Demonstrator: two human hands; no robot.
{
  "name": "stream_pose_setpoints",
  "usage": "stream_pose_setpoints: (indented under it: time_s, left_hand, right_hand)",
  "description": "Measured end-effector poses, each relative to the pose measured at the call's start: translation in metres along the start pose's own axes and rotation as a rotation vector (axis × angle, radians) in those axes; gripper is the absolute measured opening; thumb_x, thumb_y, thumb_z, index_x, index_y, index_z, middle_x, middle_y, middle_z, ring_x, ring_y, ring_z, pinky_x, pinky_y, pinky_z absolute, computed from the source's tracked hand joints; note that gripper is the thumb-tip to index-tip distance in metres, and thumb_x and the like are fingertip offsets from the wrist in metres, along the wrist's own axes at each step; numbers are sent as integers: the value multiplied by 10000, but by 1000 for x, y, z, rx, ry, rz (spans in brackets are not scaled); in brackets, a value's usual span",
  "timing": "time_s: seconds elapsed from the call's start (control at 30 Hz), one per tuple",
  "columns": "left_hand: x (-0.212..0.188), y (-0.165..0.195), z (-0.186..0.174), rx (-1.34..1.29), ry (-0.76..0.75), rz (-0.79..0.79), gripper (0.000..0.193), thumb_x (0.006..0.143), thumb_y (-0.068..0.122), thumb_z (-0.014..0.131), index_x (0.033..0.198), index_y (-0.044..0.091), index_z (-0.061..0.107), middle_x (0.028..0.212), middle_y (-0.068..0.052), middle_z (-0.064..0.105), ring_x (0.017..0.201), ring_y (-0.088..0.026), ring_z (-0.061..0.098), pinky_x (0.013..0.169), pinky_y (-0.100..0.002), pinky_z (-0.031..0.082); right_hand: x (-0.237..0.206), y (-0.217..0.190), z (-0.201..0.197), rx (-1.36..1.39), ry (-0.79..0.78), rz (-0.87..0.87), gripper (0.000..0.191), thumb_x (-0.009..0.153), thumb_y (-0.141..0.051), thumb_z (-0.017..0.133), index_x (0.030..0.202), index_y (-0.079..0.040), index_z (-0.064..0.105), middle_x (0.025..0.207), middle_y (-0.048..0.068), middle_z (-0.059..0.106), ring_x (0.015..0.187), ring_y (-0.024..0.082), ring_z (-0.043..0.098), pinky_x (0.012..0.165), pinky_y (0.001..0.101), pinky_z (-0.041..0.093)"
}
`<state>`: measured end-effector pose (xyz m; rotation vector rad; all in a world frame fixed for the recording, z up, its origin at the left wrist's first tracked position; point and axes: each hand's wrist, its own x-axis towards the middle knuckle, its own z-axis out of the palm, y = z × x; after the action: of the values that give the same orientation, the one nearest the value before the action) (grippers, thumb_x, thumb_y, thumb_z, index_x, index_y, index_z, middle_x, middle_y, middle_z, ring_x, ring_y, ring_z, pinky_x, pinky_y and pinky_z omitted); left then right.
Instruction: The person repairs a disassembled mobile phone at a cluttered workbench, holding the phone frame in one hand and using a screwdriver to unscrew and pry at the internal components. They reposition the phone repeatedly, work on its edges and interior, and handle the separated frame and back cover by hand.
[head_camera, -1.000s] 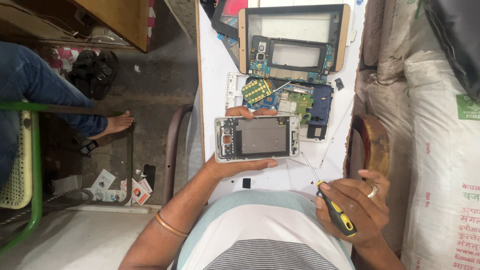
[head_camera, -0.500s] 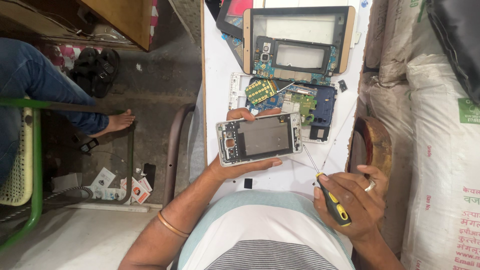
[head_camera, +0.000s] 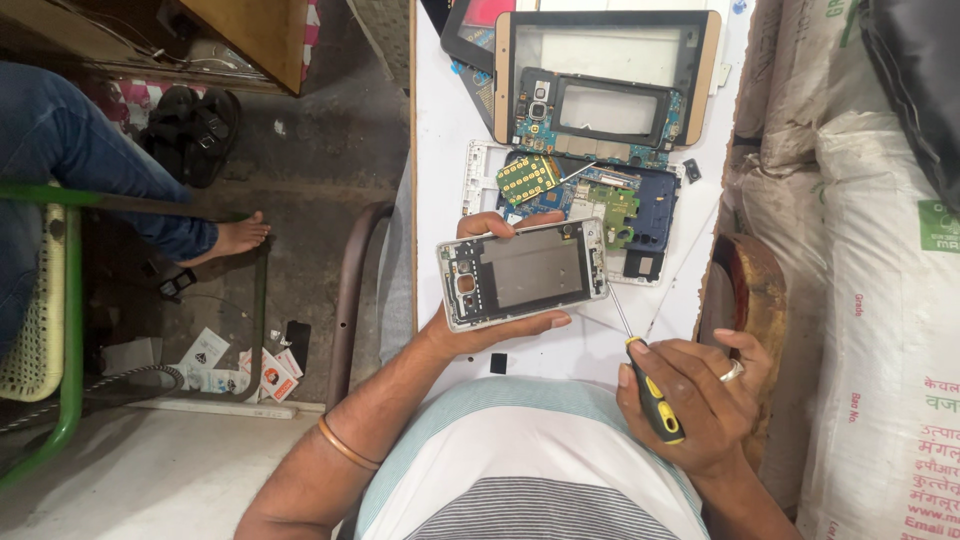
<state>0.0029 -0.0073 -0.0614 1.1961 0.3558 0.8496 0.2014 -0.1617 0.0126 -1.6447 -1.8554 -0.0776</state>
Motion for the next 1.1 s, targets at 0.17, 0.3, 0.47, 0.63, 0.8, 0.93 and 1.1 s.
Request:
stream_pose_setpoints:
  time_s: [0.17,0.3,0.47,0.63,0.8,0.93,1.1]
  left_hand:
    - [0,0,-1,48,5,-11,822,809,23,885,1330,241,288,1595,-202,422,1505,-331,462,1207,-463,556]
    - [2,0,1,35,23,7,823,822,24,877,1339,242,275,1598,-209,417,1515,-330,451,1215,-469,551]
    - [4,2,3,65,62,73,830,834,-12,860,1342,241,254,1588,-224,422,1512,-330,452,1237,-473,531]
    - [4,2,7,36,94,94,812,860,-18,844,1333,235,234,1589,-215,399,1477,-322,499,1209,-458,558]
    - [5,0,9,114,100,124,837,852,-24,846,1348,233,223,1583,-213,399,1479,-325,495,1206,-459,561]
    - [3,-2,9,90,102,121,839,848,-19,852,1347,240,229,1584,-213,388,1478,-327,489,1200,-460,563]
    - [4,-2,8,99,91,118,845,843,-19,849,1349,246,227,1588,-213,386,1494,-331,475,1207,-464,566]
  right_hand:
    - [10,0,8,4,16,18,275,817,-79,822,1069,-85,713,895,15,716,811,142,672,1064,423,356]
    - [19,4,19,9,64,-11,263,829,-79,818,1071,-87,715,892,14,710,808,142,669,1065,426,355]
    - [16,7,11,3,46,-20,277,824,-78,810,1084,-88,715,918,20,717,824,155,677,1064,429,359]
    - [8,4,5,9,28,-6,293,822,-75,819,1093,-95,710,936,14,720,832,145,683,1063,430,364]
    - [8,6,12,5,46,-16,298,813,-80,832,1087,-98,715,924,7,715,821,149,676,1057,432,362]
    - [8,7,13,1,35,-20,297,816,-75,826,1090,-91,710,929,7,716,825,149,679,1058,436,354]
    - [10,11,14,-22,26,-17,312,826,-71,826,1114,-81,706,928,16,707,832,159,679,1067,439,355]
